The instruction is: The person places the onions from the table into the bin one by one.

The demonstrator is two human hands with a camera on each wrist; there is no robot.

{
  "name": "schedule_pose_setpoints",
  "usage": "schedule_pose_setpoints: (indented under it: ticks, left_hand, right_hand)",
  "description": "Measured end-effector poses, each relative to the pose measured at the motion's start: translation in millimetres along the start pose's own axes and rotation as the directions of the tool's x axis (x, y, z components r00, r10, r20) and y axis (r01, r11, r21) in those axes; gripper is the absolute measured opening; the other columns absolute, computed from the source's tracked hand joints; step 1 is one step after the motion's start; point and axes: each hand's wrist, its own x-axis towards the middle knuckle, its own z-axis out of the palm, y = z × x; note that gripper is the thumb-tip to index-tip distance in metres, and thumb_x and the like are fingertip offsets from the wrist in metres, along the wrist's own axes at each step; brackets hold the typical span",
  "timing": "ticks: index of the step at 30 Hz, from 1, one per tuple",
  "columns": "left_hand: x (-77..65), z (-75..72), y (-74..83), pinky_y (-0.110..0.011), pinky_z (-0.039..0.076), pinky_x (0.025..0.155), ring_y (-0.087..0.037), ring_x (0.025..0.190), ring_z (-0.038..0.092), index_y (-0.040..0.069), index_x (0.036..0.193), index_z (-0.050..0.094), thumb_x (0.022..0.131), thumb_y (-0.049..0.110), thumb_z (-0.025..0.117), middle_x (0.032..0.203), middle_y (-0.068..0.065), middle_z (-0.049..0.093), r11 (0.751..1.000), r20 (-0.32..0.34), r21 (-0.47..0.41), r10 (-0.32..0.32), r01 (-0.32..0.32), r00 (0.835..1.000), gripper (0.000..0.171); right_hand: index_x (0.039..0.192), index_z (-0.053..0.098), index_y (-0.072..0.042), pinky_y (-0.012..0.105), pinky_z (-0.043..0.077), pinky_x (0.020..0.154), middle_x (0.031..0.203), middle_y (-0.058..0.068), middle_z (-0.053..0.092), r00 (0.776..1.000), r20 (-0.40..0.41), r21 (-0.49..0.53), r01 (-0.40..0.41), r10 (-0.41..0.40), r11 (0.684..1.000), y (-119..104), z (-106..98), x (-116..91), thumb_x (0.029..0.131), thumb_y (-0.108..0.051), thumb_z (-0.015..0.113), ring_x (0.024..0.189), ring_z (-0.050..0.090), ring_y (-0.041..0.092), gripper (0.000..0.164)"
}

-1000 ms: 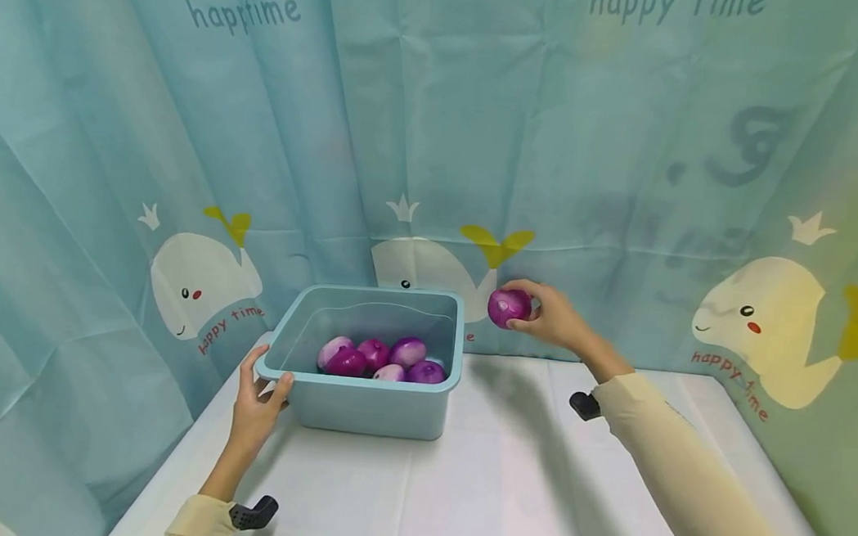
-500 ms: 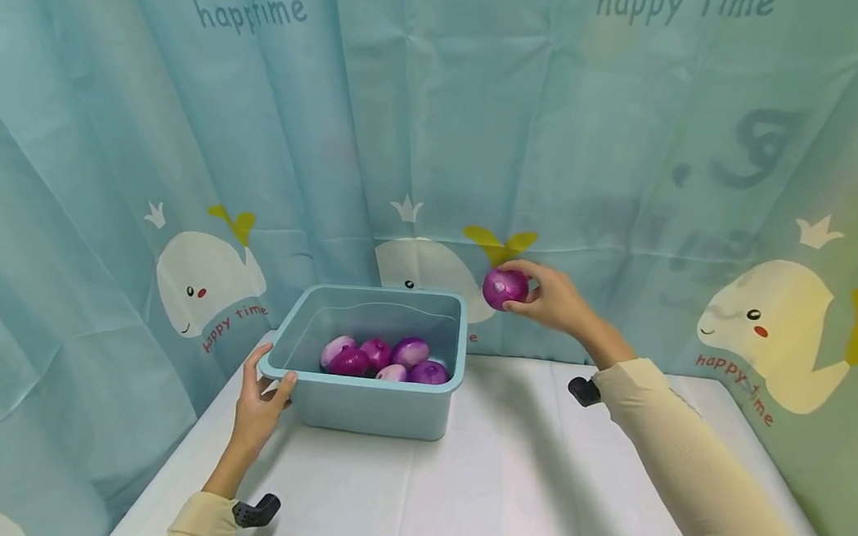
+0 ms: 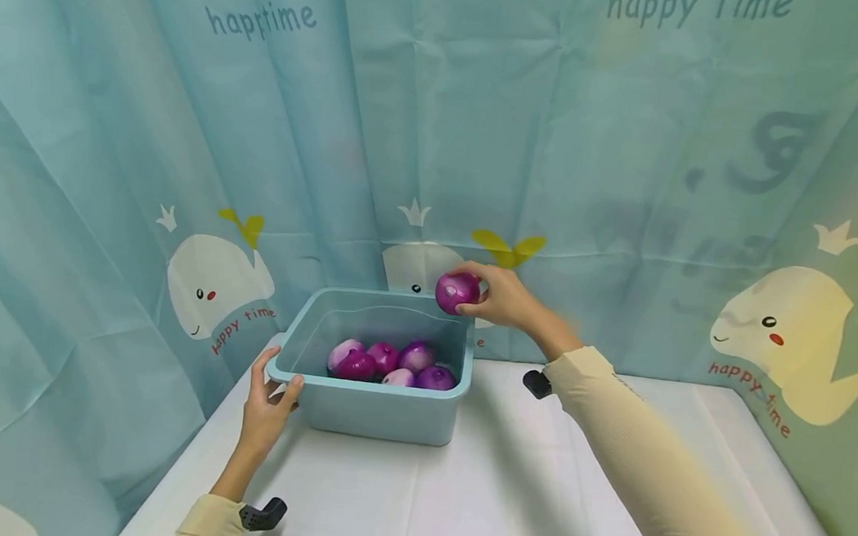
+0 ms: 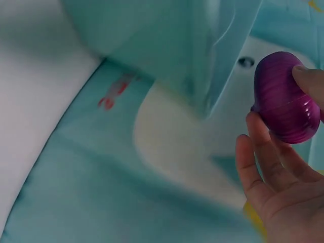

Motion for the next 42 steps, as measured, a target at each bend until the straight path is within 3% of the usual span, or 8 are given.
schedule_pose_setpoints:
  ticks: [8, 15, 22, 32, 42]
  left_hand:
    - [-0.8, -1.0, 0.9, -0.062, 0.048, 0.1, -0.044, 0.14, 0.047, 0.032, 0.157, 0.03, 0.098, 0.03, 0.071, 0.159, -0.017, 0.041, 1.0, -0.01, 0.005, 0.005, -0.005, 1.0, 0.071]
    - [-2.4, 1.7, -0.7, -0.061, 0.049, 0.1, -0.042, 0.14, 0.048, 0.032, 0.156, 0.031, 0.098, 0.029, 0.07, 0.159, -0.016, 0.042, 1.0, -0.016, -0.001, 0.006, -0.007, 1.0, 0.07]
    - [-5.8, 3.1, 3.0, -0.058, 0.05, 0.096, -0.041, 0.135, 0.053, 0.032, 0.155, 0.032, 0.097, 0.03, 0.071, 0.155, -0.016, 0.047, 1.0, -0.026, 0.003, 0.012, -0.012, 1.0, 0.07]
    - [-9.6, 4.7, 7.6, -0.05, 0.054, 0.088, -0.042, 0.124, 0.061, 0.032, 0.154, 0.033, 0.096, 0.031, 0.071, 0.15, -0.02, 0.052, 1.0, -0.031, 0.015, 0.005, -0.005, 1.0, 0.07]
    - [-13.8, 4.4, 9.2, -0.051, 0.053, 0.09, -0.041, 0.124, 0.061, 0.032, 0.154, 0.033, 0.096, 0.029, 0.071, 0.149, -0.02, 0.052, 1.0, -0.029, 0.009, 0.002, -0.002, 1.0, 0.07]
  right_hand:
    - [0.139, 0.062, -0.015, 0.038, 0.06, 0.084, 0.126, 0.012, 0.064, 0.996, 0.081, 0.047, 0.038, -0.041, 0.998, -30.6, 29.0, 39.1, 0.085, -0.015, 0.085, 0.092, 0.068, 0.03, 0.059]
    - [0.135, 0.064, -0.016, 0.038, 0.058, 0.088, 0.127, 0.009, 0.064, 0.988, 0.145, 0.0, 0.061, -0.06, 0.998, -48.0, 47.8, 58.7, 0.084, -0.019, 0.086, 0.1, 0.067, 0.028, 0.056]
    - [0.133, 0.065, -0.016, 0.042, 0.053, 0.095, 0.128, 0.009, 0.064, 0.983, 0.172, -0.027, 0.076, -0.07, 0.997, -55.7, 60.6, 67.6, 0.085, -0.019, 0.085, 0.112, 0.061, 0.028, 0.053]
    - [0.135, 0.064, -0.018, 0.038, 0.056, 0.092, 0.127, 0.009, 0.063, 0.975, 0.222, 0.005, 0.03, -0.031, 1.0, -61.1, 73.5, 67.3, 0.086, -0.018, 0.084, 0.113, 0.06, 0.028, 0.053]
    - [0.133, 0.065, -0.019, 0.037, 0.056, 0.091, 0.125, 0.009, 0.064, 0.975, 0.218, -0.006, 0.034, -0.031, 0.999, -63.1, 78.1, 66.7, 0.086, -0.019, 0.085, 0.109, 0.061, 0.026, 0.052]
